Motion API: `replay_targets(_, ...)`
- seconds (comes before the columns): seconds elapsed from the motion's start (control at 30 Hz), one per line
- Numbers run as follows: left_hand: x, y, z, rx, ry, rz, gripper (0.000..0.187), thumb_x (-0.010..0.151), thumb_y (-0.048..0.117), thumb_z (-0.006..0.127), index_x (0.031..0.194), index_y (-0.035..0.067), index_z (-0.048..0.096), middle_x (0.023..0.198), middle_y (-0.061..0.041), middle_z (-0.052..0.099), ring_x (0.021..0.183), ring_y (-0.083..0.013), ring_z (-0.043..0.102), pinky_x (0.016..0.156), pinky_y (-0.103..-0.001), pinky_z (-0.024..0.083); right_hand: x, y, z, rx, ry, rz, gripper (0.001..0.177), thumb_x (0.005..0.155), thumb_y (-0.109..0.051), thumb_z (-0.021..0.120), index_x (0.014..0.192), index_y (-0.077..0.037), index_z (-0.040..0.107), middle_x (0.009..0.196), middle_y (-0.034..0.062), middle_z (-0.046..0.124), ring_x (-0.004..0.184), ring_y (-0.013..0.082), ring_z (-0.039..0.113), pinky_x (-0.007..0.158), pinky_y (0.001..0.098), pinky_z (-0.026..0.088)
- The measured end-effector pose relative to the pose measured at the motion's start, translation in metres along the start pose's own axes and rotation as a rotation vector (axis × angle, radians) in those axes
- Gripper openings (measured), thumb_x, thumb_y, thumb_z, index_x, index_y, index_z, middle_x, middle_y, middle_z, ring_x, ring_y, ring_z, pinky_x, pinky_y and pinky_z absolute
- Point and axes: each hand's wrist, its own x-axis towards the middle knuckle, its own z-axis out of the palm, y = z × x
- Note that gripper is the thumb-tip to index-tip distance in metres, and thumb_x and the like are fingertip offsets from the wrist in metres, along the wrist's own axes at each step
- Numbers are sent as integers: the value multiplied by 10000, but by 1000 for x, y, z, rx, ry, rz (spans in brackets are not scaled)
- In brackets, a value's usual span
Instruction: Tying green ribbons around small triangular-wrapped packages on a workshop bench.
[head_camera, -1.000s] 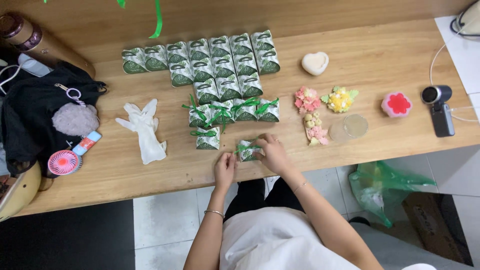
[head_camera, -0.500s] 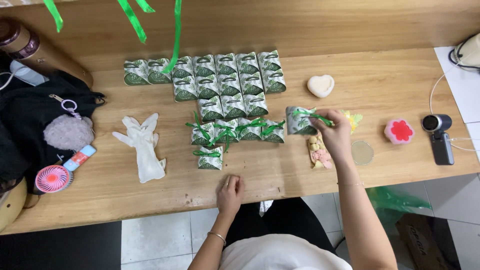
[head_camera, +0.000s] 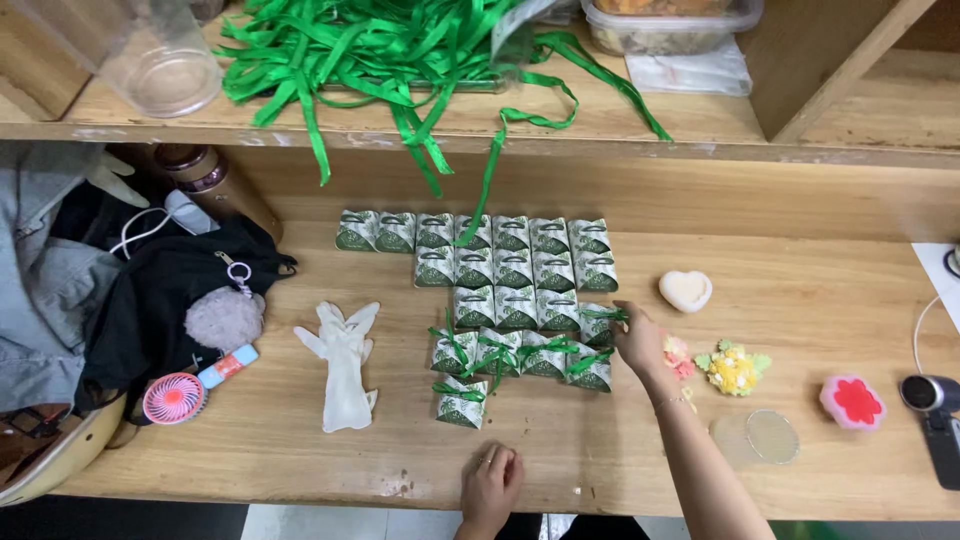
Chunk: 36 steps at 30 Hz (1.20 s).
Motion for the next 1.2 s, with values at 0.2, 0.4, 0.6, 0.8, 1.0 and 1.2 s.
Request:
replay_targets(0.2, 0, -27, 15, -22, -9, -14, 186, 914, 182, 714, 816, 65, 608, 738, -74, 686, 635, -240, 670, 590, -374, 522, -20, -78, -58, 9, 106, -161, 559, 821, -67, 730, 1361, -70, 584, 1181, 237, 628, 1025, 466, 634, 871, 513, 509)
replay_targets(0.4, 27, -64, 34, -687, -444, -416, 153, 1018, 205, 659, 1026, 52, 643, 895, -32, 709, 788, -109, 666, 703, -264, 549, -48, -240, -152, 175, 171, -439, 320, 881, -54, 701, 1199, -75, 674, 1138, 173, 674, 1024, 390, 654, 859, 447, 516)
replay_targets(0.6, 124, 164, -160, -578, -431, -42, 250, 1025, 203, 616, 1216, 43, 641, 1057, -19, 733, 976, -101, 682, 850, -266, 545, -52, -354, -209, 200, 383, -854, 190, 907, -28, 711, 1090, -74, 696, 1094, 90, 700, 1007, 280, 660, 870, 394, 485)
replay_targets(0.8, 187, 292, -294, -186, 189, 524, 414, 949, 152, 704, 1320, 33, 564, 1186, -110, 672, 1093, -222, 667, 959, -352, 539, -6, -432, -219, 37, 628, -1036, 219, 915, -114, 750, 1123, -103, 683, 1088, 67, 652, 1038, 266, 590, 903, 425, 401)
replay_targets(1.0, 256, 320, -327, 272, 391, 838, 636, 844, 176, 785, 1394, 63, 485, 1319, -180, 610, 1127, -365, 633, 1056, -478, 415, 39, -465, -209, -221, 701, -1050, 313, 825, -229, 783, 1095, -115, 675, 1082, 100, 606, 1084, 306, 547, 916, 516, 375)
replay_targets(1.2, 320, 306, -318, 385, 217, 700, 507, 842, 316, 787, 1288, 164, 602, 981, -133, 718, 939, -286, 696, 1172, -506, 332, 74, -453, -193, -474, 592, -944, 367, 670, -260, 798, 999, -115, 724, 1015, 92, 611, 1075, 306, 555, 851, 527, 369)
